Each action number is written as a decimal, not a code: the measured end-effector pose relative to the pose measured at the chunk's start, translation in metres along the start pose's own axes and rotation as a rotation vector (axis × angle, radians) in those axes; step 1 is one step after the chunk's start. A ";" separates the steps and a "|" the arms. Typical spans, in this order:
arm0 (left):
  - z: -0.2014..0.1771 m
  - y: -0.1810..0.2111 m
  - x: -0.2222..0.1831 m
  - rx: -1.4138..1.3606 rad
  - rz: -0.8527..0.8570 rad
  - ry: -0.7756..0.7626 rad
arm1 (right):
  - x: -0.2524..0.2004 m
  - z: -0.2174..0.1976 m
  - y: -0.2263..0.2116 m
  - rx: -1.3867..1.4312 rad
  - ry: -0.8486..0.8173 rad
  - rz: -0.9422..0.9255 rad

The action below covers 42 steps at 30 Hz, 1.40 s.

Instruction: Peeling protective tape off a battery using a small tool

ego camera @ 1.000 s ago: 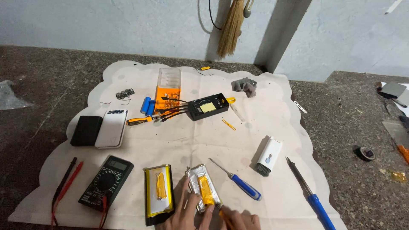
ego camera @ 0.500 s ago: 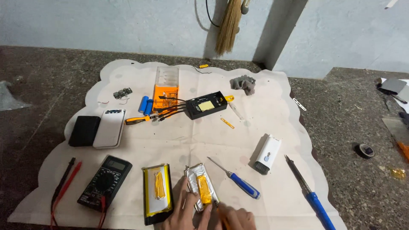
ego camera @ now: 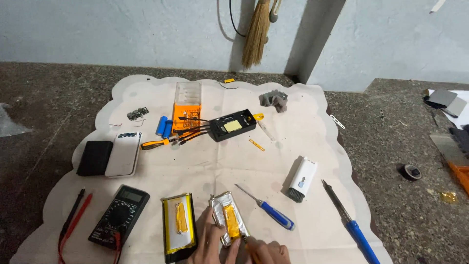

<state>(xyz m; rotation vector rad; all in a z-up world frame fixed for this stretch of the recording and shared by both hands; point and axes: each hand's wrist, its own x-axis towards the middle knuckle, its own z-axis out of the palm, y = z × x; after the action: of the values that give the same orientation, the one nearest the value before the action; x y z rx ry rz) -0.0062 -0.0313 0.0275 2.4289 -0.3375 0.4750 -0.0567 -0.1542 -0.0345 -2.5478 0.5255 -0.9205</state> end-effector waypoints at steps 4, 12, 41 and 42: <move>0.007 -0.001 -0.002 0.033 -0.001 0.054 | 0.005 -0.003 0.008 0.039 -0.002 0.011; 0.013 0.001 -0.007 0.044 -0.128 0.102 | 0.000 0.000 0.003 0.033 0.127 -0.115; -0.002 -0.002 0.001 0.105 0.100 0.126 | -0.016 -0.005 0.027 -0.069 -0.051 -0.158; -0.004 0.000 0.001 0.104 0.099 0.124 | -0.012 -0.010 0.022 -0.071 -0.053 -0.157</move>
<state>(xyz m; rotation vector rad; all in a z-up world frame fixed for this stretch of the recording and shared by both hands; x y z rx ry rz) -0.0061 -0.0284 0.0310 2.4767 -0.3901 0.6988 -0.0768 -0.1698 -0.0436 -2.7010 0.3517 -0.8985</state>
